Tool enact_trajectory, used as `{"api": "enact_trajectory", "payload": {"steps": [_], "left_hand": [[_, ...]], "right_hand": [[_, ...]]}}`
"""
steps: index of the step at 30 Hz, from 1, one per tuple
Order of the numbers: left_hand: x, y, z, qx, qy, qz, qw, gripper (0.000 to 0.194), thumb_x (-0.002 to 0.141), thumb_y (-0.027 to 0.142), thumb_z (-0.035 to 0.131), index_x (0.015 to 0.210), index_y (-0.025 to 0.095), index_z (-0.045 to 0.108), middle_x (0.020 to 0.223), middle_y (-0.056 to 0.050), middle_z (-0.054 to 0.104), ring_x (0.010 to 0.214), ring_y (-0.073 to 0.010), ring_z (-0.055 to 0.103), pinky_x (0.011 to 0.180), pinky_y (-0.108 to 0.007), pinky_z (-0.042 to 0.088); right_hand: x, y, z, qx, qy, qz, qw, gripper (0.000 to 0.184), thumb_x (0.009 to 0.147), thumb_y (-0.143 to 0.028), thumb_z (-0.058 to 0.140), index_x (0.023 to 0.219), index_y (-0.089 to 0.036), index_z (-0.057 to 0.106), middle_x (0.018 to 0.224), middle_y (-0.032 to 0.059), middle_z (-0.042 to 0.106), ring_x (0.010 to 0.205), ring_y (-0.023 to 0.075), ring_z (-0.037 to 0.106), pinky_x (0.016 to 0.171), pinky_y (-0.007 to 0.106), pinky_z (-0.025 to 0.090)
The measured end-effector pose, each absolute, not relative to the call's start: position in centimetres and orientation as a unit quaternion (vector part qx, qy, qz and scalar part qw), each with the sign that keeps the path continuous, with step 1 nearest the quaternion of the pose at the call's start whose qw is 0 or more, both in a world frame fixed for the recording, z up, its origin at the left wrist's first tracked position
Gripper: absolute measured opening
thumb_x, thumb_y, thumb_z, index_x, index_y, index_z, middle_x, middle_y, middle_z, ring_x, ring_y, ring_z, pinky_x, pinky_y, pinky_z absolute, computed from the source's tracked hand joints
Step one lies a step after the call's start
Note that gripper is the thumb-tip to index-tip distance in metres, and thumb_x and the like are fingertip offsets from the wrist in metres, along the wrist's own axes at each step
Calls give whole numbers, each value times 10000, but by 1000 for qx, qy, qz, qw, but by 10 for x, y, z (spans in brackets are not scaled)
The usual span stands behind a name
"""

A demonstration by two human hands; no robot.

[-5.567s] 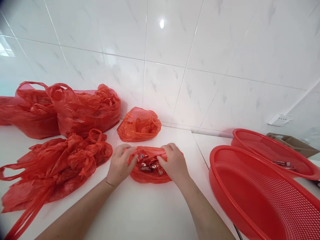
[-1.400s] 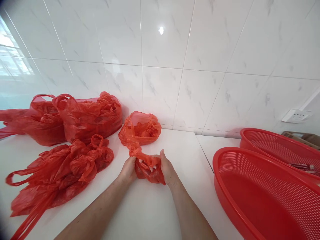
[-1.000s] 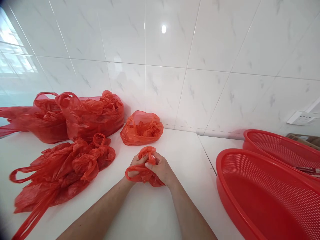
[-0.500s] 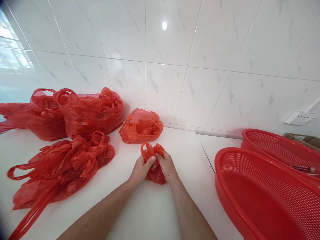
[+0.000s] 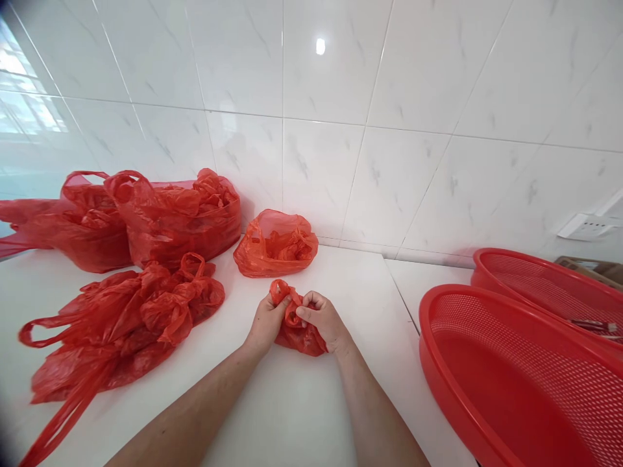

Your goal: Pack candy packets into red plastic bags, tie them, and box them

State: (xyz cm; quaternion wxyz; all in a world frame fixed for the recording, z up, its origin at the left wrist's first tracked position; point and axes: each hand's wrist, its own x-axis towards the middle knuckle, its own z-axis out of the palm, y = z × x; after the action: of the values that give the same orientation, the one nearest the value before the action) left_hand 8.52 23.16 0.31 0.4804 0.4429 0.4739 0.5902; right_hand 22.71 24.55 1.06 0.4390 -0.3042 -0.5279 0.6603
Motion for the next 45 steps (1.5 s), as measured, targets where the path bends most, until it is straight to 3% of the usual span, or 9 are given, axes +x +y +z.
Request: {"api": "enact_trajectory", "payload": {"steps": [7, 13, 22, 25, 28, 31, 35, 41, 45], "left_hand": [[88, 222, 8, 522, 429, 620, 400, 262, 840, 317, 529, 1038, 185, 637, 1060, -52, 665, 1005, -192, 601, 901, -309, 453], [94, 217, 9, 630, 375, 574, 364, 323, 822, 112, 460, 1052, 219, 660, 1081, -27, 673, 1000, -172, 610, 911, -294, 465], [89, 223, -2, 662, 425, 556, 267, 359, 856, 170, 469, 1173, 256, 613, 1096, -41, 646, 1006, -197, 582, 922, -348, 449], [86, 225, -6, 654, 462, 563, 206, 403, 886, 207, 431, 1268, 267, 542, 1170, -59, 580, 1113, -208, 515, 993, -388, 395], [84, 226, -8, 639, 474, 579, 177, 394, 913, 228, 385, 1274, 274, 535, 1241, -60, 522, 1193, -203, 449, 1042, -405, 346], [82, 228, -9, 615, 480, 596, 191, 366, 921, 246, 374, 1229, 258, 572, 1227, -63, 532, 1191, -199, 446, 1040, -398, 344], [76, 231, -10, 536, 506, 627, 253, 355, 929, 320, 369, 1182, 211, 593, 1205, -81, 569, 1187, -211, 469, 1034, -391, 348], [71, 231, -6, 430, 525, 630, 377, 367, 906, 396, 409, 1132, 196, 618, 1173, -95, 607, 1131, -222, 529, 999, -378, 375], [68, 237, -7, 394, 523, 630, 417, 307, 827, 313, 503, 1081, 193, 625, 1142, -80, 619, 1091, -230, 545, 971, -383, 395]], "right_hand": [[216, 243, 17, -427, -563, 535, 463, 423, 655, -217, 645, 1046, -243, 485, 742, -38, 634, 656, 152, 590, 621, 281, 468], [214, 247, 9, -515, -566, 388, 513, 166, 693, -226, 520, 832, -215, 610, 743, -12, 649, 662, 152, 561, 604, 271, 440], [235, 256, 6, -326, -417, 662, 530, 253, 670, -241, 670, 920, -207, 682, 927, 30, 689, 877, 198, 619, 814, 325, 487], [241, 258, 8, -301, -362, 676, 567, 257, 698, -353, 694, 909, -207, 697, 968, 46, 692, 905, 200, 621, 832, 333, 496], [246, 264, 2, -348, -353, 637, 590, 280, 639, -356, 746, 869, -203, 698, 909, 52, 703, 844, 206, 639, 803, 353, 514], [254, 273, -7, -425, -354, 571, 607, 307, 568, -306, 761, 844, -189, 690, 838, 56, 707, 777, 212, 646, 768, 371, 527], [271, 281, -15, -504, -356, 491, 615, 259, 579, -287, 702, 820, -193, 686, 764, 35, 697, 726, 196, 636, 733, 354, 524], [285, 281, -15, -618, -390, 350, 586, 212, 635, -274, 588, 797, -195, 698, 815, 45, 702, 739, 199, 636, 713, 340, 505], [286, 280, -17, -644, -423, 308, 558, 253, 670, -306, 548, 843, -203, 701, 880, 52, 710, 783, 214, 645, 724, 345, 505]]}}
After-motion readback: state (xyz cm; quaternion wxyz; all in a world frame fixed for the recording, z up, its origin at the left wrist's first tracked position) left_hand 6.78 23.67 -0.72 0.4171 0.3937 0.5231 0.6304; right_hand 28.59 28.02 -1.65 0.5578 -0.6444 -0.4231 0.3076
